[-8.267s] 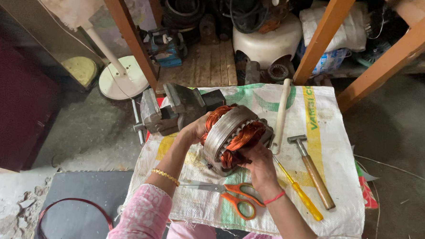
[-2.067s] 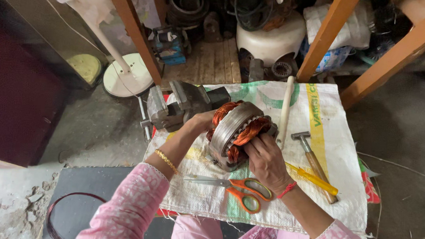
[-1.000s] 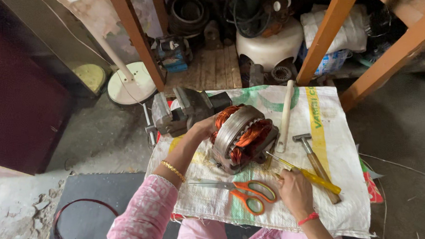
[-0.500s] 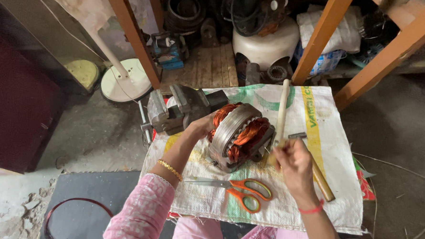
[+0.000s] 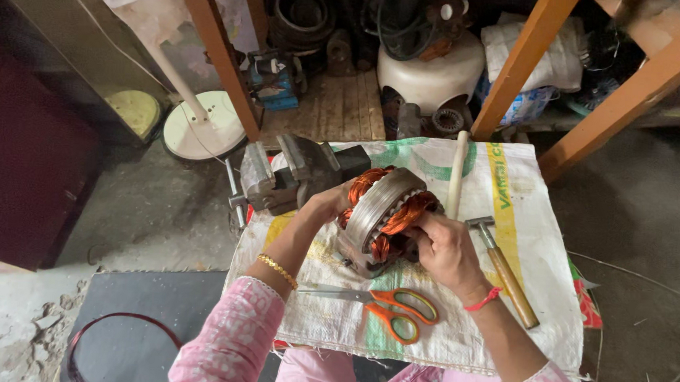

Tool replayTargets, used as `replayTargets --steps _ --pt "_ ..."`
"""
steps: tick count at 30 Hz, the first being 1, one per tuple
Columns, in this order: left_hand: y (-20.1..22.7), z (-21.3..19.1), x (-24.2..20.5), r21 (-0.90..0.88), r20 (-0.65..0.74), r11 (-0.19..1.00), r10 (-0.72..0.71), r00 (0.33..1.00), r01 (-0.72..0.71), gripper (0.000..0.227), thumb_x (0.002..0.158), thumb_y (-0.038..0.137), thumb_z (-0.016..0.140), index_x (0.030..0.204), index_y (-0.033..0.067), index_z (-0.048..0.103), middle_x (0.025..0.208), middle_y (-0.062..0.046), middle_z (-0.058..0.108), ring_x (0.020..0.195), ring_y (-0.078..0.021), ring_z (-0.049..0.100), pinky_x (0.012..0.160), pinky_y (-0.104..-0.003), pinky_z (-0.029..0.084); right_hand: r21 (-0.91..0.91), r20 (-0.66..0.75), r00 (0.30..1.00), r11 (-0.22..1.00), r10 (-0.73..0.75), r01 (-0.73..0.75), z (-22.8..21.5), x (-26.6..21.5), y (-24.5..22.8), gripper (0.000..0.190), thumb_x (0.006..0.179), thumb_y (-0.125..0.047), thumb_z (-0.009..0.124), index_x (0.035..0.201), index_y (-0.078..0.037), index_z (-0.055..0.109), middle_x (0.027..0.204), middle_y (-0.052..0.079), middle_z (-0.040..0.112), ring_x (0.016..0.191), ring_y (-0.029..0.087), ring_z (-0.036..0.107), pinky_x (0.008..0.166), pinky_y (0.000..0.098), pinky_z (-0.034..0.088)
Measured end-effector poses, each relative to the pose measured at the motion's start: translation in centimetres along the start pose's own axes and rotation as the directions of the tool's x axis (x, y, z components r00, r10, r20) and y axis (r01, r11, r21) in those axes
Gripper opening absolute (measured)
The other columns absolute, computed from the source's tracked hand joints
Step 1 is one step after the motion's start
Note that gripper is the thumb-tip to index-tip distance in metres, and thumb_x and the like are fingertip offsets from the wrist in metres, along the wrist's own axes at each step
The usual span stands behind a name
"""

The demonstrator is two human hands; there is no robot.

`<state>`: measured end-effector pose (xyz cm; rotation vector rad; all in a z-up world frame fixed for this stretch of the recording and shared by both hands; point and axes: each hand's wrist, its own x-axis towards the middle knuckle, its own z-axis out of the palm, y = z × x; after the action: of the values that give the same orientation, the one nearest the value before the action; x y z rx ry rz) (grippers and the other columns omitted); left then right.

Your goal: The person winds copper wire around a motor stator, using a yellow-handled tool to press the wire into slots. They rotate the stator and continue winding the wire by hand, ensuring it is seated properly in the slots.

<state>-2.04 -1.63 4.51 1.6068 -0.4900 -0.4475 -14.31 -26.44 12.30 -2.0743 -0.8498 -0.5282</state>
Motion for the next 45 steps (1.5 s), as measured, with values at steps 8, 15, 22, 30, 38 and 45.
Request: replayTargets --steps 8,15,22,30,38,45 --pt "-0.8 -0.4 -0.1 -0.012 -0.003 0.999 -0.032 0.999 0.032 0.078 0.081 0.023 0.082 0.151 0.0149 0.049 0.138 -0.002 0.065 0.123 -0.0124 0.06 0.103 -0.032 0.052 0.016 -0.021 0.999 0.999 -0.047 0.048 -0.5 0.3 -1.2 0.043 0.082 0.012 0.055 0.118 -0.01 0.066 0.086 0.017 0.07 0.08 0.039 0.071 0.067 0.0455 0.055" --pt "-3.3 -1.4 1.5 0.095 0.048 0.981 0.168 0.985 -0.172 0.078 0.079 0.019 0.089 0.149 0.0079 0.054 0.14 -0.006 0.066 0.124 -0.0144 0.058 0.107 -0.035 0.051 -0.059 -0.009 0.998 0.996 -0.061 0.06 0.0 0.2 -0.4 0.05 0.078 0.013 0.055 0.118 -0.012 0.07 0.079 0.017 0.068 0.075 0.04 0.068 0.065 0.0482 0.054" --pt "0.0 0.1 -0.4 0.013 -0.045 0.995 -0.098 0.994 0.099 0.082 0.08 0.022 0.084 0.153 0.0169 0.049 0.141 -0.002 0.065 0.126 -0.0147 0.061 0.105 -0.035 0.051 -0.155 0.014 0.997 0.984 -0.082 0.083 1.3 -0.2 1.7 0.029 0.076 0.012 0.058 0.096 -0.006 0.07 0.073 0.014 0.068 0.067 0.035 0.069 0.061 0.0437 0.056" --pt "-0.4 0.0 0.0 -0.066 -0.038 0.985 -0.162 0.986 0.159 0.09 0.076 0.019 0.085 0.156 0.018 0.044 0.14 -0.004 0.065 0.121 -0.0157 0.061 0.095 -0.036 0.055 -0.166 0.019 0.985 0.971 -0.17 0.171 0.9 0.1 1.9 0.036 0.067 0.01 0.06 0.098 -0.005 0.071 0.074 0.018 0.067 0.066 0.041 0.066 0.059 0.0486 0.053" --pt "-1.3 -0.2 0.0 -0.165 0.002 0.986 -0.035 0.999 0.035 0.096 0.072 0.013 0.091 0.157 0.0131 0.045 0.145 -0.006 0.063 0.128 -0.0146 0.059 0.105 -0.032 0.052 -0.17 -0.142 0.987 0.984 -0.073 0.048 1.4 -2.2 -0.3 0.03 0.093 0.004 0.063 0.12 0.0 0.051 0.08 0.018 0.065 0.065 0.03 0.07 0.053 0.0391 0.054" --pt "-1.0 -0.2 -0.1 0.008 -0.033 0.993 -0.114 0.993 0.114 0.097 0.062 0.012 0.093 0.15 0.0099 0.051 0.134 -0.009 0.069 0.115 -0.0154 0.063 0.094 -0.035 0.056 -0.083 -0.094 0.989 0.989 0.111 -0.119 0.0 -3.2 0.7 0.048 0.096 0.003 0.058 0.139 -0.001 0.037 0.076 0.018 0.065 0.062 0.025 0.068 0.049 0.0363 0.051"
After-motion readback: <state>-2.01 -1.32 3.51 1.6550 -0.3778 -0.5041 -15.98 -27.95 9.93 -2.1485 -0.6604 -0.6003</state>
